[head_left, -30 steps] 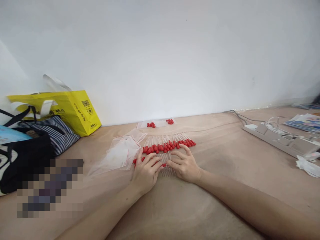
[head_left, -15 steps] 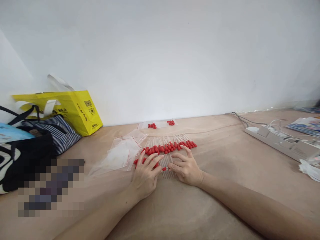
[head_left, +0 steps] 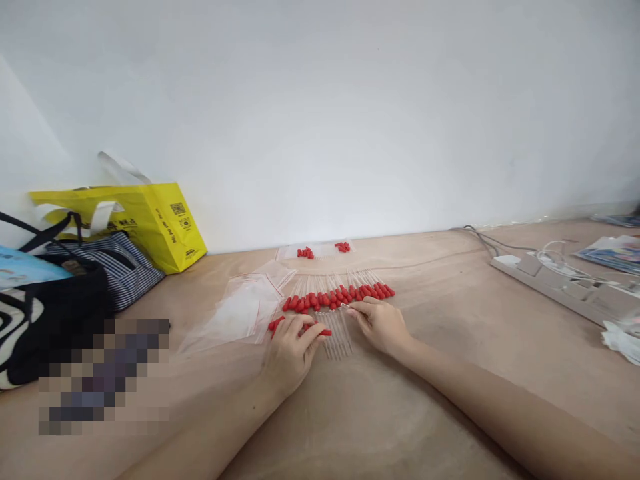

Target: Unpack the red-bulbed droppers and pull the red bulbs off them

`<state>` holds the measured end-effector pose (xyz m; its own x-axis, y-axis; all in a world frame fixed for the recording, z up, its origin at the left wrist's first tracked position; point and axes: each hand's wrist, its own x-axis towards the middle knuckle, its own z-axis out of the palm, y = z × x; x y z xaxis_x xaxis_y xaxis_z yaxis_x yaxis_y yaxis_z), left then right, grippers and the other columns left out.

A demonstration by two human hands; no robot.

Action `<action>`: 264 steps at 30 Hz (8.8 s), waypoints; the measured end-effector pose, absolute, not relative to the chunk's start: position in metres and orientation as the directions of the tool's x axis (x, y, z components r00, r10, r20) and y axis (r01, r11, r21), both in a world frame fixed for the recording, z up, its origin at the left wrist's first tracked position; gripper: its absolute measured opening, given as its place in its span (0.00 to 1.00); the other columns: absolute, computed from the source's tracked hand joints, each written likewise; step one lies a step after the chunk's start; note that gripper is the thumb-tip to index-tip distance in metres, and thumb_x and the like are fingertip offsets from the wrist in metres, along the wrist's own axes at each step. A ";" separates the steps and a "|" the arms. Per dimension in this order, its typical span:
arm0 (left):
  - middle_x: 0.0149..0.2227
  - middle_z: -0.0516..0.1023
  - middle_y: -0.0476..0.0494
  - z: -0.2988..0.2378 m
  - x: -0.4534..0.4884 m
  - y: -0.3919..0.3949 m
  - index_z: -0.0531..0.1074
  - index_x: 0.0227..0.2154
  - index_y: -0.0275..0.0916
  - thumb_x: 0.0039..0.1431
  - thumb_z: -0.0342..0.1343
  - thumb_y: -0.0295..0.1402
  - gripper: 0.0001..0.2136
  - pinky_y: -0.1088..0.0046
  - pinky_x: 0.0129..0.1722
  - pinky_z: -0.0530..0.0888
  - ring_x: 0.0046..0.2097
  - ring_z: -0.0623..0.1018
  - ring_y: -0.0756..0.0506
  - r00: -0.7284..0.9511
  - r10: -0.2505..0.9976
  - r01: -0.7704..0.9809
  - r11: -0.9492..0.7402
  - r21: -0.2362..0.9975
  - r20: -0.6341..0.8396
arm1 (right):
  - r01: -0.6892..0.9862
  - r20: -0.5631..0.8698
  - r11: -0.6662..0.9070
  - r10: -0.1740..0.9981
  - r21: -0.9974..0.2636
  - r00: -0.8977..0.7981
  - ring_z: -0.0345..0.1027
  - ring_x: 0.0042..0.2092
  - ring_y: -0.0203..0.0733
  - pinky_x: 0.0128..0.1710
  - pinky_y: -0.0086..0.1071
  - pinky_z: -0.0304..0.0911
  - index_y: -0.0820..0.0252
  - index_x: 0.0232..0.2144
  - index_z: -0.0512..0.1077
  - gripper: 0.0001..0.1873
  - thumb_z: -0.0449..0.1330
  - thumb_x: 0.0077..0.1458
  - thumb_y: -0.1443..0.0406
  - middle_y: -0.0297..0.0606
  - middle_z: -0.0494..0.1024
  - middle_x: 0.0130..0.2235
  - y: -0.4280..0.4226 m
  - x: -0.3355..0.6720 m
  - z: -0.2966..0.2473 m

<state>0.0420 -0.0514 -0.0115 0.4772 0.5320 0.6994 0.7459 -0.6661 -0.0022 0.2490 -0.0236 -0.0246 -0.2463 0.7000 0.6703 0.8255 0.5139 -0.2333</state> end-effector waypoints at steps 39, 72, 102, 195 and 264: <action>0.35 0.74 0.46 -0.005 0.036 -0.047 0.67 0.33 0.40 0.53 0.51 0.30 0.05 0.63 0.43 0.64 0.41 0.70 0.44 0.426 0.595 0.774 -0.629 0.065 0.681 | 0.817 0.534 0.509 0.786 -0.271 -0.312 0.63 0.36 0.41 0.36 0.35 0.50 0.51 0.28 0.74 0.08 0.55 0.50 0.65 0.33 0.76 0.31 -0.015 0.305 -0.010; 0.48 0.69 0.39 0.001 0.037 -0.046 0.65 0.46 0.40 0.56 0.49 0.30 0.14 0.60 0.48 0.61 0.50 0.66 0.40 0.511 0.429 0.773 -0.609 -0.180 0.745 | 0.504 0.793 0.839 0.443 -0.203 -0.418 0.59 0.33 0.36 0.35 0.34 0.52 0.53 0.37 0.72 0.11 0.53 0.53 0.68 0.34 0.70 0.28 -0.043 0.259 -0.010; 0.31 0.73 0.45 0.000 0.031 -0.047 0.65 0.34 0.38 0.60 0.38 0.28 0.11 0.67 0.35 0.59 0.33 0.71 0.46 0.479 0.663 0.841 -0.535 -0.084 0.575 | 0.716 0.541 0.603 0.755 -0.352 -0.371 0.66 0.31 0.36 0.30 0.28 0.59 0.58 0.26 0.71 0.11 0.58 0.47 0.56 0.35 0.72 0.29 0.009 0.300 -0.026; 0.21 0.72 0.53 0.015 -0.025 -0.026 0.65 0.31 0.40 0.43 0.52 0.44 0.14 0.75 0.25 0.67 0.24 0.73 0.49 -0.085 0.962 0.861 -0.061 0.505 0.261 | 0.708 0.459 0.539 0.824 -0.456 -0.332 0.58 0.36 0.37 0.39 0.30 0.59 0.64 0.28 0.64 0.13 0.45 0.44 0.80 0.41 0.62 0.34 -0.025 0.234 -0.035; 0.59 0.51 0.45 0.024 0.032 -0.069 0.45 0.58 0.47 0.56 0.46 0.43 0.28 0.51 0.57 0.46 0.60 0.51 0.39 0.936 0.352 0.333 -0.906 0.261 0.026 | 0.749 0.760 0.565 0.637 -0.347 -0.128 0.64 0.37 0.38 0.44 0.35 0.51 0.59 0.37 0.69 0.12 0.48 0.53 0.70 0.38 0.73 0.33 -0.006 0.271 -0.028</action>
<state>0.0324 -0.0689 0.0239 0.9357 0.3519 0.0260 0.3334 -0.9058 0.2613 0.2711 -0.0057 -0.0279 -0.1283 0.6374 0.7597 0.7487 0.5646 -0.3473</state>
